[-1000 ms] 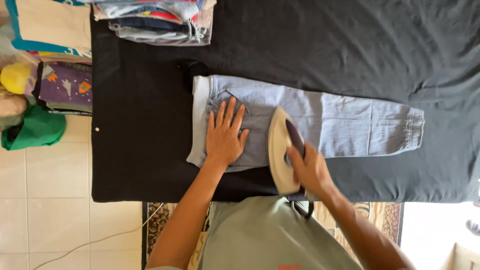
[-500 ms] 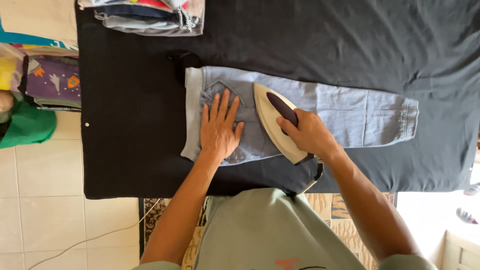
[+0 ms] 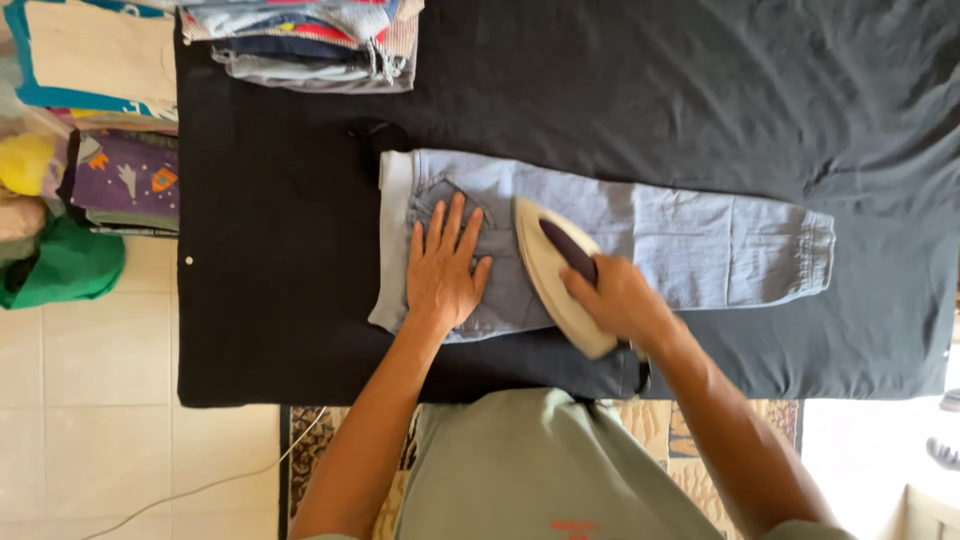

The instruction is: Ironing a pair of light blue pants on an ironing board.

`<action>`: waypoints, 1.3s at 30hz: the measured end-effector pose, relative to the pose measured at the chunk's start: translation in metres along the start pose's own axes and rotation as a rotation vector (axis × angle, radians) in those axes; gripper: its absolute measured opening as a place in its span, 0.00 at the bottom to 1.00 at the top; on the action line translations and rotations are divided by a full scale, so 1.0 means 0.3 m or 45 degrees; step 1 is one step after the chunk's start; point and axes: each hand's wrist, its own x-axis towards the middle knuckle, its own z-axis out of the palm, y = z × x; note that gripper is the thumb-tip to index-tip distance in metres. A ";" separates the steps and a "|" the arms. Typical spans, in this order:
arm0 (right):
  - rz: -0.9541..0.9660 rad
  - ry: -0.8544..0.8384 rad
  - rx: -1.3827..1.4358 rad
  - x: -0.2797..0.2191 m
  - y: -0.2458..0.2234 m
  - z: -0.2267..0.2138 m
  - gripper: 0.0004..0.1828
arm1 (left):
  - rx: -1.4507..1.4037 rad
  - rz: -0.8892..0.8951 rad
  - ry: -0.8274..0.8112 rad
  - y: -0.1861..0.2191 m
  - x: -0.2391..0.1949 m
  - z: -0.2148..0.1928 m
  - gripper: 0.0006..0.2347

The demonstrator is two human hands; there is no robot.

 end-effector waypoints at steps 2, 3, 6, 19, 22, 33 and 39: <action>0.186 -0.096 0.180 -0.078 0.006 0.000 0.25 | -0.010 0.010 0.006 -0.002 0.000 0.008 0.29; 0.187 -0.093 0.176 -0.080 0.039 0.021 0.25 | -0.015 0.012 0.009 -0.002 0.007 0.002 0.29; 0.374 -0.061 0.761 -0.105 0.108 0.093 0.19 | -0.039 -0.003 -0.040 -0.001 0.005 -0.003 0.29; 0.361 0.139 1.174 -0.242 0.002 0.208 0.18 | -0.013 0.038 0.014 -0.008 -0.012 0.015 0.30; 0.379 0.064 1.200 -0.274 0.020 0.224 0.16 | -0.016 0.038 0.020 -0.002 -0.007 0.013 0.30; 0.302 0.147 0.696 -0.033 0.131 -0.136 0.23 | -0.064 0.040 0.163 0.145 0.101 0.025 0.31; 0.363 0.253 0.303 0.022 0.240 -0.217 0.24 | 0.020 -0.073 0.181 0.144 0.119 0.086 0.35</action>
